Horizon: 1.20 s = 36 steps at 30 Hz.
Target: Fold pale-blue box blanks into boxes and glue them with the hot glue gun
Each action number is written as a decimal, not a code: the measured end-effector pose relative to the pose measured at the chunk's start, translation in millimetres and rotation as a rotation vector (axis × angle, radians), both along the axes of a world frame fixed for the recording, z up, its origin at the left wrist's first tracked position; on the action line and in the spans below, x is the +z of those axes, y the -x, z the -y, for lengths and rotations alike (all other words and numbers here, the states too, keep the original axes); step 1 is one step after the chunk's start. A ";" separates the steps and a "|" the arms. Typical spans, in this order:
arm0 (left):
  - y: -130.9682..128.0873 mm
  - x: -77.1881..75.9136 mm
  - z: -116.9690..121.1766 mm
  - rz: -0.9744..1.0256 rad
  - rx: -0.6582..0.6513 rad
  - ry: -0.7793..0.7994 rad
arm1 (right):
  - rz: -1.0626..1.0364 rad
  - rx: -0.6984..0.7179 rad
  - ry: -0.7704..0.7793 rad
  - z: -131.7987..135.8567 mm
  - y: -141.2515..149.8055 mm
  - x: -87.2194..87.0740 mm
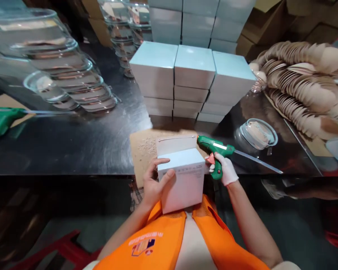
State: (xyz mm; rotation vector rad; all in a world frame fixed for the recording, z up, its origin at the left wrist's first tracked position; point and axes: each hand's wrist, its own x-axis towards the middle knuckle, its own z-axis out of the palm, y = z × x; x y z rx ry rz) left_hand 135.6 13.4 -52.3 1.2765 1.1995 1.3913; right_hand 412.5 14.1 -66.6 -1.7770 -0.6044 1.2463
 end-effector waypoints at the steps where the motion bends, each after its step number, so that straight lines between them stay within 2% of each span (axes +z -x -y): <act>1: 1.1 1.0 -0.6 -0.012 0.006 -0.005 | 0.023 0.031 0.033 -4.0 -4.2 -2.0; 3: 3.1 1.8 -1.2 -0.031 0.014 -0.009 | 0.110 0.086 0.104 -5.4 -15.6 0.5; 6: 3.2 0.7 -1.1 -0.009 -0.010 0.008 | 0.306 0.094 0.145 0.6 -26.9 19.2; 7: 2.1 0.2 -0.8 0.011 -0.029 0.018 | 0.380 0.075 0.090 2.4 -25.4 27.9; 9: -1.8 -0.2 -0.1 0.052 -0.079 0.042 | 0.434 0.069 -0.125 2.9 -12.8 44.9; 11: -6.8 0.0 0.4 0.078 -0.136 0.045 | 0.294 0.161 -0.328 -1.3 7.6 56.6; 12: -9.2 0.2 0.4 0.084 -0.156 0.036 | 0.165 0.226 -0.379 -4.6 17.7 59.5; 14: -13.1 0.2 -0.7 0.082 -0.164 0.008 | -0.060 0.309 -0.393 -10.9 31.9 59.6; 17: -15.0 -1.4 -5.5 0.147 -0.102 -0.024 | -0.111 0.320 -0.441 -13.1 32.1 54.2; 18: -14.4 -2.3 -7.7 0.198 -0.096 -0.032 | -0.082 0.376 -0.488 -11.8 27.6 53.6; 21: -9.5 -4.7 -13.9 0.292 -0.156 -0.073 | 0.011 0.673 -0.662 -5.4 13.1 58.7; 22: -7.2 -5.0 -15.2 0.264 -0.182 -0.102 | 0.047 0.762 -0.711 -3.6 10.9 61.6; 24: -3.1 -4.7 -16.4 0.162 -0.204 -0.186 | 0.133 0.844 -0.772 -1.1 12.2 65.1; 27: -1.0 -2.4 -13.7 0.072 -0.221 -0.260 | 0.215 0.828 -0.833 1.4 22.9 61.2; 31: -8.0 -1.4 -5.4 0.066 -0.200 -0.254 | 0.186 0.689 -0.862 5.7 31.9 46.0; 33: -11.6 -2.7 -2.8 0.061 -0.196 -0.236 | 0.157 0.609 -0.811 9.0 32.1 37.5; 36: -10.4 -4.6 -4.2 0.086 -0.149 -0.151 | -0.017 0.461 -0.711 20.5 33.1 22.0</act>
